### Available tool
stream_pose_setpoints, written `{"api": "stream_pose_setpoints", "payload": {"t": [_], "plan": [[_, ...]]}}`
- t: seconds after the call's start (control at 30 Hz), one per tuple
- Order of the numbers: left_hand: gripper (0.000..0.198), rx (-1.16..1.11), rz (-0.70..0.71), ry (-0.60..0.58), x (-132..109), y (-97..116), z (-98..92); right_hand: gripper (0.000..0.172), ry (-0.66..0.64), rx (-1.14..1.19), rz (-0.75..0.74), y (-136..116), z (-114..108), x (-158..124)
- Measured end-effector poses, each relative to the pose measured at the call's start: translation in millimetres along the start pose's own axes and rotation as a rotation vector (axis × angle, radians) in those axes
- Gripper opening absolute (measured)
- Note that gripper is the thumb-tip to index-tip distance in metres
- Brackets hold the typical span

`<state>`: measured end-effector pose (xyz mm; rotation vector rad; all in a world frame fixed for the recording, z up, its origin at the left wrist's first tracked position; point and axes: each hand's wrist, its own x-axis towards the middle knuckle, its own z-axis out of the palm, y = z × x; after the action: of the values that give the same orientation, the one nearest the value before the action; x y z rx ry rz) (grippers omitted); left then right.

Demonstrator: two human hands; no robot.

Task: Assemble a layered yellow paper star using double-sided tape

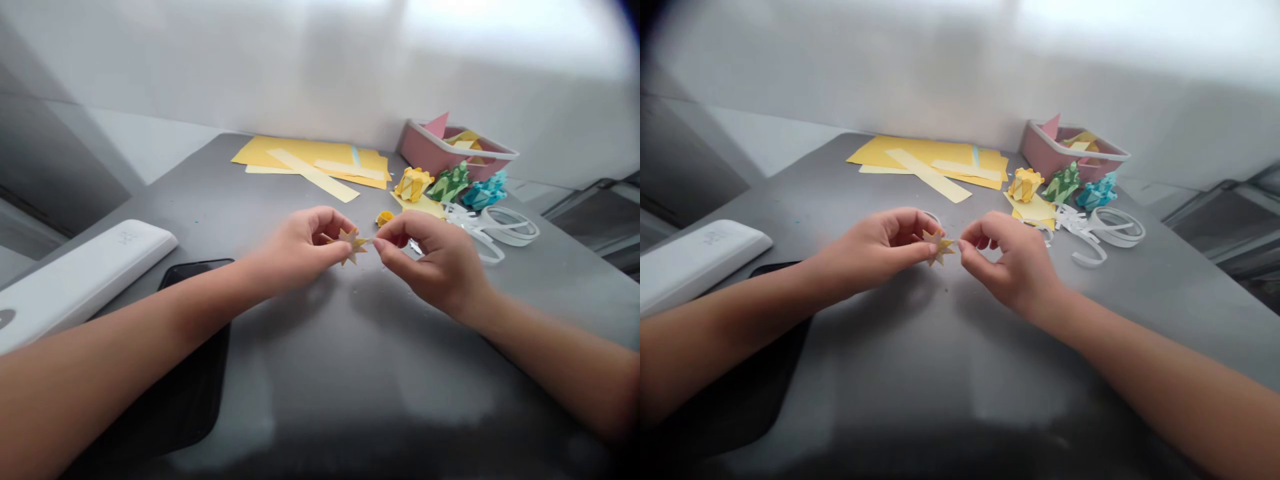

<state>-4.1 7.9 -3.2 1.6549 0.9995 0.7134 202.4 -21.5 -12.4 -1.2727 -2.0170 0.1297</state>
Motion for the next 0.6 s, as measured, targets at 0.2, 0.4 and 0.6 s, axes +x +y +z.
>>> {"api": "stream_pose_setpoints", "payload": {"t": [0.2,0.4,0.6], "plan": [[0.017,-0.058,-0.057,0.094,1,3,-1.2,0.010,-0.077,-0.072,0.062,11,0,4],[0.023,-0.282,-0.117,0.092,3,2,-0.5,0.023,-0.311,-0.157,-0.074,23,3,5],[0.024,-0.333,-0.124,0.059,4,-1,-1.8,0.021,-0.229,-0.085,-0.124,24,0,2]]}}
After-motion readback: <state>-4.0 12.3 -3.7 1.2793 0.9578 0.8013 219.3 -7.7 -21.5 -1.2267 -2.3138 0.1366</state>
